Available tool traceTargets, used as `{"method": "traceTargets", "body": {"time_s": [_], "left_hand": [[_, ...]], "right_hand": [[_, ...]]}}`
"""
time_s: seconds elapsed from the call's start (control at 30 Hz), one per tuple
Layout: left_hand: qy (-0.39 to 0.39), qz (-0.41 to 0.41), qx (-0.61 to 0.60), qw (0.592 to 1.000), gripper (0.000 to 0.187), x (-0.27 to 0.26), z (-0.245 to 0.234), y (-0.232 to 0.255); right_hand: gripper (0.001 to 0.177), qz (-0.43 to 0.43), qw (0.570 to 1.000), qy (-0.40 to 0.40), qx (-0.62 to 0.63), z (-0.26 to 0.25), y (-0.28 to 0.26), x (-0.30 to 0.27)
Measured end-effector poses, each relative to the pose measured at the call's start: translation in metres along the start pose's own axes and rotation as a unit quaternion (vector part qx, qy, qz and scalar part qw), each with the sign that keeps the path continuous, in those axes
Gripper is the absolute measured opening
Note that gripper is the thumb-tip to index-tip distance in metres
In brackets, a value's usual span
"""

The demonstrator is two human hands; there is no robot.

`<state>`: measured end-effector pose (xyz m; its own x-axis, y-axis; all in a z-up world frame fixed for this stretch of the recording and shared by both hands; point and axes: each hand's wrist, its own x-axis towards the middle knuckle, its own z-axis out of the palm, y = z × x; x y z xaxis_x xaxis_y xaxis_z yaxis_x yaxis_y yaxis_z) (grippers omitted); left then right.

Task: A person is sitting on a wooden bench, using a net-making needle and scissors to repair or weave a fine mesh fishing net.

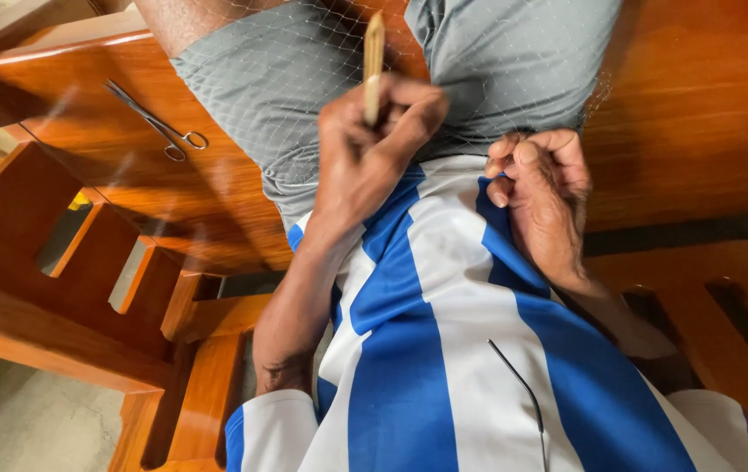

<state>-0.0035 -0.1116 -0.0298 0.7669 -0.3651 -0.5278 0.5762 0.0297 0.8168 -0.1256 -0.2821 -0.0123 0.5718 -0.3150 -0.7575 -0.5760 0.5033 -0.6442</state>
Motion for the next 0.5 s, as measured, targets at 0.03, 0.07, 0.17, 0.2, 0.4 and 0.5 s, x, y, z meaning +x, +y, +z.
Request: {"method": "traceTargets", "body": {"time_s": [0.03, 0.07, 0.17, 0.2, 0.4, 0.5], "left_hand": [[0.016, 0.023, 0.058, 0.998, 0.012, -0.007, -0.002, 0.011], [0.015, 0.022, 0.055, 0.998, 0.012, -0.015, -0.004, 0.017], [-0.03, 0.075, 0.251, 0.965, 0.007, -0.039, 0.003, 0.021], [-0.065, 0.024, 0.291, 0.954, 0.011, -0.044, 0.013, 0.014], [-0.116, 0.013, 0.443, 0.889, 0.031, -0.052, 0.049, 0.004], [-0.108, 0.079, 0.39, 0.911, 0.037, -0.057, 0.012, 0.036]], "right_hand": [[0.016, 0.004, 1.0, 0.013, -0.014, 0.002, -0.003, 0.0], [0.016, 0.005, 1.0, 0.015, -0.017, 0.001, -0.001, -0.002], [0.025, -0.031, 0.998, -0.052, 0.009, -0.003, 0.003, -0.004], [0.042, -0.055, 0.995, -0.08, -0.014, -0.002, 0.003, -0.004], [0.068, -0.12, 0.955, -0.127, -0.24, 0.0, -0.011, -0.002], [0.05, -0.095, 0.972, -0.108, -0.185, 0.001, -0.007, 0.002]]}}
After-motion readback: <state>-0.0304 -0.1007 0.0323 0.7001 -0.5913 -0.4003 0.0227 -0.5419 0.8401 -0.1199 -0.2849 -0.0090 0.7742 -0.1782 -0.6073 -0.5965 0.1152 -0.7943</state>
